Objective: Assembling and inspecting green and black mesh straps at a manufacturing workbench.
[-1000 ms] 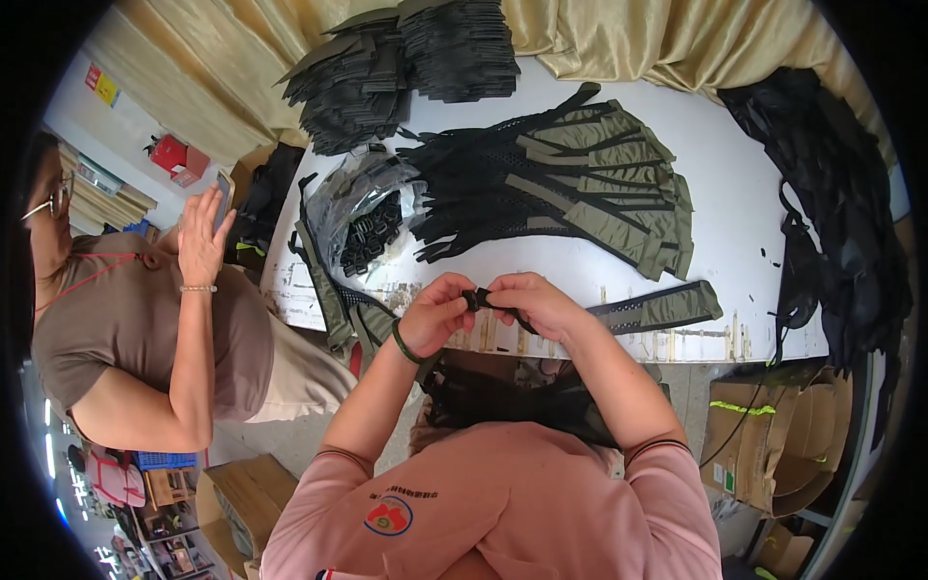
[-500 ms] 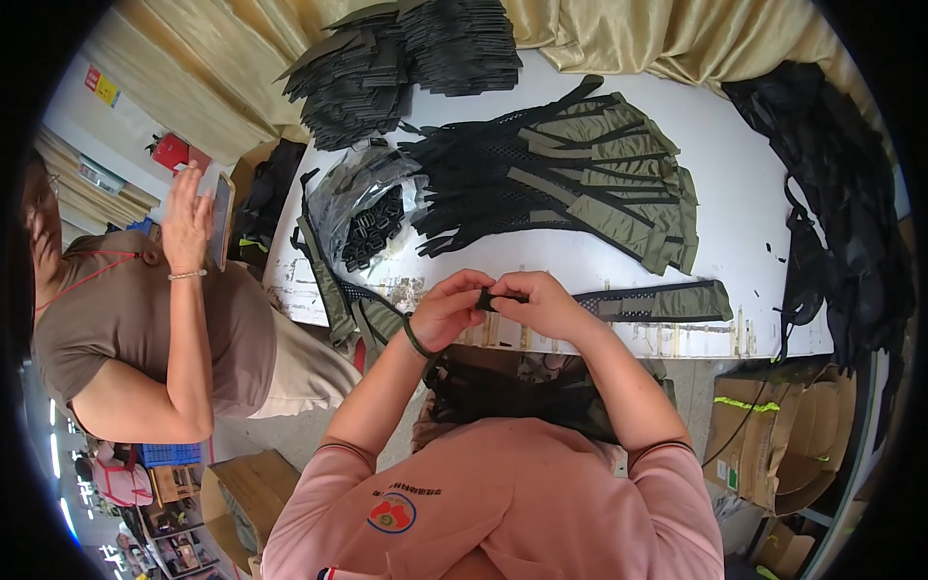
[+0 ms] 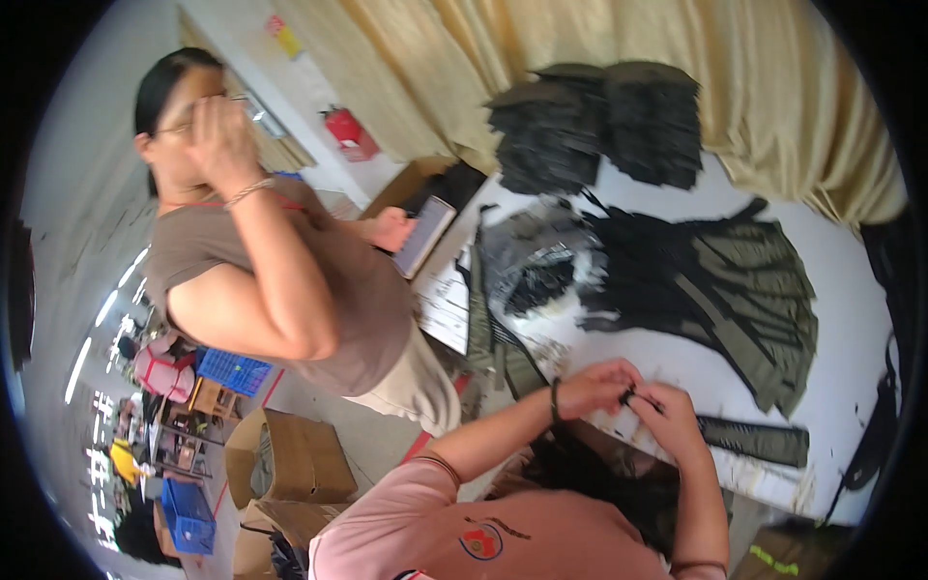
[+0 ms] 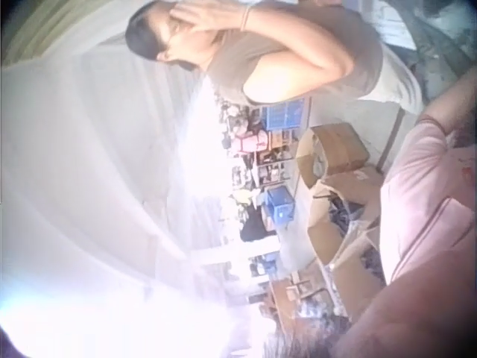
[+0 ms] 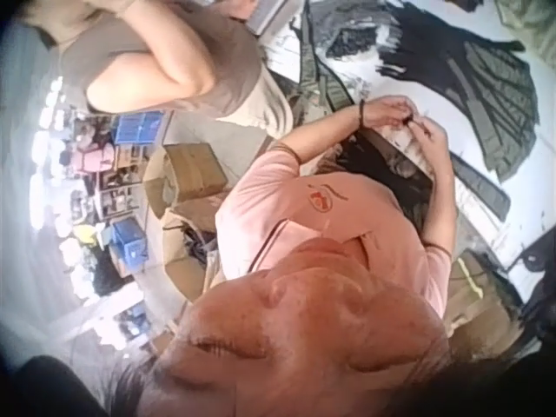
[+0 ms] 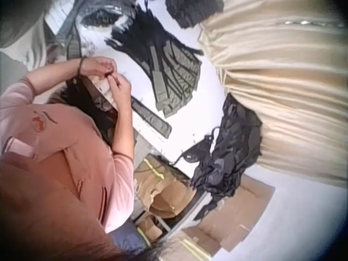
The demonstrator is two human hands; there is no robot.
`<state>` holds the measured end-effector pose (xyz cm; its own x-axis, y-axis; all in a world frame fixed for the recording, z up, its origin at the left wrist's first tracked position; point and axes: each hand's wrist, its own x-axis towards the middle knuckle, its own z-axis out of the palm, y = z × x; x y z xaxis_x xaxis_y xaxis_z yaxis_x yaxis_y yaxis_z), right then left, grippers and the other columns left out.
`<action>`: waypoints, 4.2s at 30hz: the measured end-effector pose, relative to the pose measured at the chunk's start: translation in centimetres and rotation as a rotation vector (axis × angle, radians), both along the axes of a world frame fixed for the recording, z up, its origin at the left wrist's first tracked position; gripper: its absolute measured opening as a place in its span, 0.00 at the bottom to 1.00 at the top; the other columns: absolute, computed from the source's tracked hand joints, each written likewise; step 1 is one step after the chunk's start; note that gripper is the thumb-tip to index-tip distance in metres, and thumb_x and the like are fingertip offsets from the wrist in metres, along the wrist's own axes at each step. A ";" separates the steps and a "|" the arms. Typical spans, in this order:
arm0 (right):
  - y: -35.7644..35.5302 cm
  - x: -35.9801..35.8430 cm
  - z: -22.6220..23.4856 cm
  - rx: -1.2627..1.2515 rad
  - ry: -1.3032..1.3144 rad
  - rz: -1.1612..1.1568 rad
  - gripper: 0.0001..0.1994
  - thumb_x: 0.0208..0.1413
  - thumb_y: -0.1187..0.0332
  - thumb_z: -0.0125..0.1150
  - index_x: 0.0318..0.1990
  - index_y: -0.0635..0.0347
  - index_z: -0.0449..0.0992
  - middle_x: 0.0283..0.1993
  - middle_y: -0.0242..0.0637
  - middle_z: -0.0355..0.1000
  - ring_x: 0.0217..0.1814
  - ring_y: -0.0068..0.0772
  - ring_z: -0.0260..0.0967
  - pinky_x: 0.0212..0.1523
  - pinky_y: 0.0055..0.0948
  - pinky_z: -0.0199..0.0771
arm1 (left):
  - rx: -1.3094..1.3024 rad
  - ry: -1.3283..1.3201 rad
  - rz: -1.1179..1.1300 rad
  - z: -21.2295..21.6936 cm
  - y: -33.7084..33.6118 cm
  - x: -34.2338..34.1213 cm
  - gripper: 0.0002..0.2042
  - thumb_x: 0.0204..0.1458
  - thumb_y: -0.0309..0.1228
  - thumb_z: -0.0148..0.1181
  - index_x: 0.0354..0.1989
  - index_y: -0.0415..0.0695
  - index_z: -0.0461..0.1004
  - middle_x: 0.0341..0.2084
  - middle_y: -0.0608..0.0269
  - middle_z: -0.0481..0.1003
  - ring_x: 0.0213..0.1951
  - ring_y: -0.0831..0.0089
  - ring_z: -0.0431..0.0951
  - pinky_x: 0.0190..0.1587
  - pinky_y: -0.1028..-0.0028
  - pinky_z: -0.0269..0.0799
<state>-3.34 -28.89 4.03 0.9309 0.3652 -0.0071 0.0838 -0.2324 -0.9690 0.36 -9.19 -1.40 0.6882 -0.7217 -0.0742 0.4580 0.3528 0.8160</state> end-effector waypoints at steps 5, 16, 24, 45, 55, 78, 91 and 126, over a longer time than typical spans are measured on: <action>0.5 -0.3 0.2 0.188 0.162 -0.053 0.05 0.48 0.79 0.58 0.34 0.65 0.75 0.24 0.32 0.70 0.24 0.18 0.65 0.27 0.18 0.65 | 0.045 -0.032 -0.002 1.3 0.3 0.3 0.12 0.54 0.26 0.54 0.46 0.45 0.64 0.32 0.67 0.70 0.27 0.81 0.71 0.31 0.80 0.69; 1.1 -0.1 0.7 -0.070 -0.409 -0.172 0.05 0.44 0.77 0.60 0.31 0.62 0.76 0.28 0.36 0.71 0.31 0.32 0.66 0.36 0.29 0.66 | -0.231 0.345 0.135 -0.1 -1.3 -0.7 0.11 0.56 0.30 0.54 0.46 0.44 0.67 0.31 0.68 0.72 0.29 0.80 0.72 0.34 0.82 0.69; 1.6 -1.9 0.9 -0.018 -0.625 -0.285 0.06 0.40 0.79 0.59 0.29 0.62 0.73 0.29 0.36 0.69 0.32 0.33 0.66 0.38 0.28 0.66 | 0.127 -0.153 0.358 0.4 -3.5 -2.4 0.04 0.57 0.29 0.52 0.36 0.43 0.67 0.29 0.68 0.71 0.29 0.83 0.71 0.31 0.80 0.69; 0.3 -1.4 -1.2 0.502 0.176 -0.325 0.13 0.42 0.83 0.61 0.32 0.58 0.65 0.25 0.26 0.65 0.28 0.15 0.63 0.29 0.16 0.62 | 0.230 -0.314 0.537 2.7 -3.9 -2.1 0.04 0.51 0.18 0.57 0.34 0.37 0.70 0.30 0.62 0.75 0.32 0.79 0.75 0.37 0.80 0.72; 0.8 -1.8 -1.1 0.694 0.178 -0.421 0.12 0.44 0.83 0.60 0.30 0.57 0.64 0.26 0.23 0.64 0.27 0.13 0.60 0.29 0.14 0.59 | 0.253 -0.335 0.507 2.6 -3.4 -2.7 0.06 0.51 0.16 0.55 0.37 0.36 0.70 0.37 0.56 0.76 0.39 0.76 0.75 0.45 0.79 0.71; -1.3 -1.4 1.3 -0.038 -0.059 -0.235 0.04 0.53 0.73 0.57 0.35 0.63 0.73 0.29 0.26 0.68 0.28 0.18 0.64 0.30 0.20 0.66 | 0.379 -0.817 0.343 2.0 -2.6 -3.2 0.14 0.40 0.14 0.60 0.36 0.42 0.71 0.39 0.58 0.68 0.42 0.66 0.71 0.43 0.74 0.69; -7.5 4.6 -1.3 -0.895 -0.602 -0.570 0.24 0.41 0.63 0.67 0.48 0.56 0.68 0.42 0.39 0.65 0.45 0.41 0.65 0.45 0.37 0.62 | 0.216 0.399 0.274 -1.5 6.1 -12.0 0.08 0.53 0.26 0.56 0.37 0.44 0.64 0.27 0.62 0.71 0.24 0.68 0.75 0.26 0.71 0.72; -1.9 -0.4 -2.0 -0.339 -0.453 -0.191 0.21 0.49 0.67 0.61 0.51 0.59 0.69 0.47 0.44 0.70 0.51 0.48 0.66 0.52 0.36 0.66 | 0.332 -0.210 0.436 -2.1 -1.4 0.0 0.11 0.53 0.20 0.53 0.46 0.40 0.71 0.31 0.62 0.74 0.30 0.76 0.76 0.30 0.79 0.71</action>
<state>-3.74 -30.82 2.06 0.9175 0.2377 0.3188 0.3975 -0.5742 -0.7157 0.32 -10.56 -3.52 0.9409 -0.3298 -0.0772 0.1439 0.1826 0.9726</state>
